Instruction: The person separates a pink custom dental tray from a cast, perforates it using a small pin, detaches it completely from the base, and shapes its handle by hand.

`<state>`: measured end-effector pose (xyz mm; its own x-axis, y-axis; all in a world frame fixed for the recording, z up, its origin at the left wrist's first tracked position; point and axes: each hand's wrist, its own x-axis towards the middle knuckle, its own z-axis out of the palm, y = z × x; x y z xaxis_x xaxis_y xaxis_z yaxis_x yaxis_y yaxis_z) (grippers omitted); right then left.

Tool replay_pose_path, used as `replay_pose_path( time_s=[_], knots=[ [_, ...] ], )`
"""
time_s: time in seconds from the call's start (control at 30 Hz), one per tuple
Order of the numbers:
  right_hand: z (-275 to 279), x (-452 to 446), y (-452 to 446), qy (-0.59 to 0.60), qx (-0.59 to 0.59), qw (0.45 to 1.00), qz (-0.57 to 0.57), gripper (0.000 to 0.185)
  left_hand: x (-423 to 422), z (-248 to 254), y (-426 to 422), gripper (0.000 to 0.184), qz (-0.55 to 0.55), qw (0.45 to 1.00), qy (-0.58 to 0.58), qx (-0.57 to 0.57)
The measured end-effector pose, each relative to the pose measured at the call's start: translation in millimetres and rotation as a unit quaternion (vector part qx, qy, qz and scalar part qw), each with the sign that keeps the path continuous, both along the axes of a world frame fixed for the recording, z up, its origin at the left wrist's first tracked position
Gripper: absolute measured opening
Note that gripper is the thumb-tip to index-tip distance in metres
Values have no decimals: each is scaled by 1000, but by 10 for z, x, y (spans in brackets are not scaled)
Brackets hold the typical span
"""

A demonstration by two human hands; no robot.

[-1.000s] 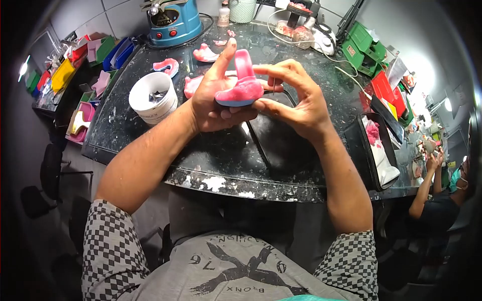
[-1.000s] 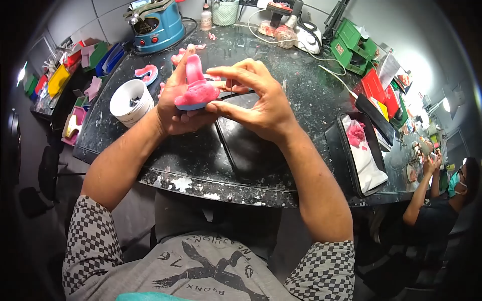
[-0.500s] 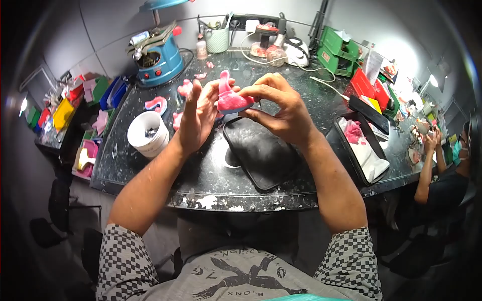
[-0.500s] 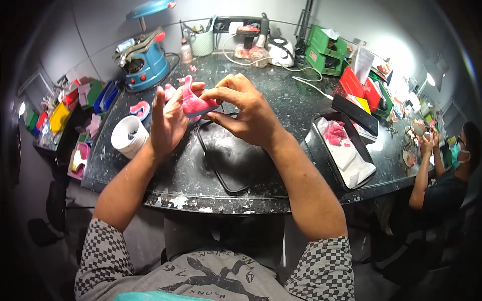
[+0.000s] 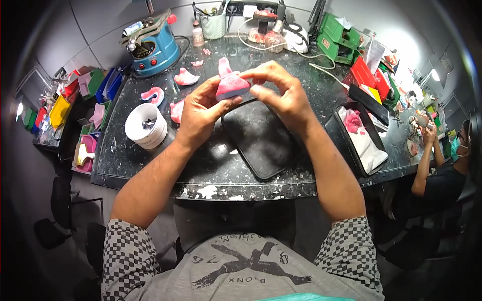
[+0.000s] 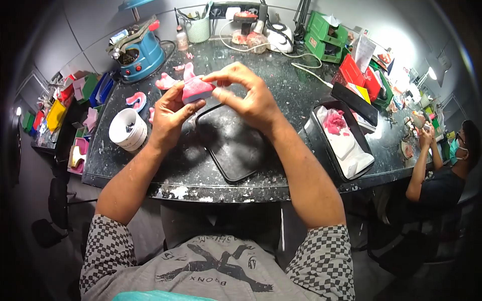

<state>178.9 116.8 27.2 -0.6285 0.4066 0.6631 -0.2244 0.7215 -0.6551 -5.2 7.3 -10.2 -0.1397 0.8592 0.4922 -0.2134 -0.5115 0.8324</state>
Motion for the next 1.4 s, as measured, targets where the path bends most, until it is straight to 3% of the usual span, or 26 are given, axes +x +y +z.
replay_pose_path(
  time_s=[0.07,0.13,0.17,0.33,0.37,0.47,0.67,0.7,0.8,0.93,1.07,1.4],
  knots=[
    [53,63,44,11,-58,998,-21,27,4,-48,13,43,18,1000,-6,3],
    [-21,2,139,41,-146,988,-12,26,-2,-76,60,43,115,990,85,-7],
    [-63,-29,163,56,-151,987,-17,25,-28,-79,16,45,104,981,153,-62],
    [-66,-63,-49,173,-219,960,9,36,61,-120,51,44,107,991,79,-31],
    [-56,-38,-105,175,-231,957,17,29,70,-83,37,44,97,991,76,-48],
    [-99,-17,-181,155,-133,979,1,18,123,-148,3,45,117,989,68,-67],
    [-123,-24,-239,141,24,988,-56,27,167,-44,-119,53,173,958,212,-84],
    [-101,-32,-237,133,77,986,-59,28,218,-2,-100,42,207,959,185,-55],
    [-112,-38,-258,117,113,983,-85,30,195,30,-122,46,231,942,240,-48],
    [-194,-72,-346,129,0,987,-90,23,168,-89,-108,49,247,942,225,-45],
    [-185,-72,-300,123,80,984,-96,20,182,-62,-114,50,243,943,225,-48],
    [-172,-63,-310,123,55,986,-100,20,191,-65,-102,48,247,942,225,-30]
  ],
)
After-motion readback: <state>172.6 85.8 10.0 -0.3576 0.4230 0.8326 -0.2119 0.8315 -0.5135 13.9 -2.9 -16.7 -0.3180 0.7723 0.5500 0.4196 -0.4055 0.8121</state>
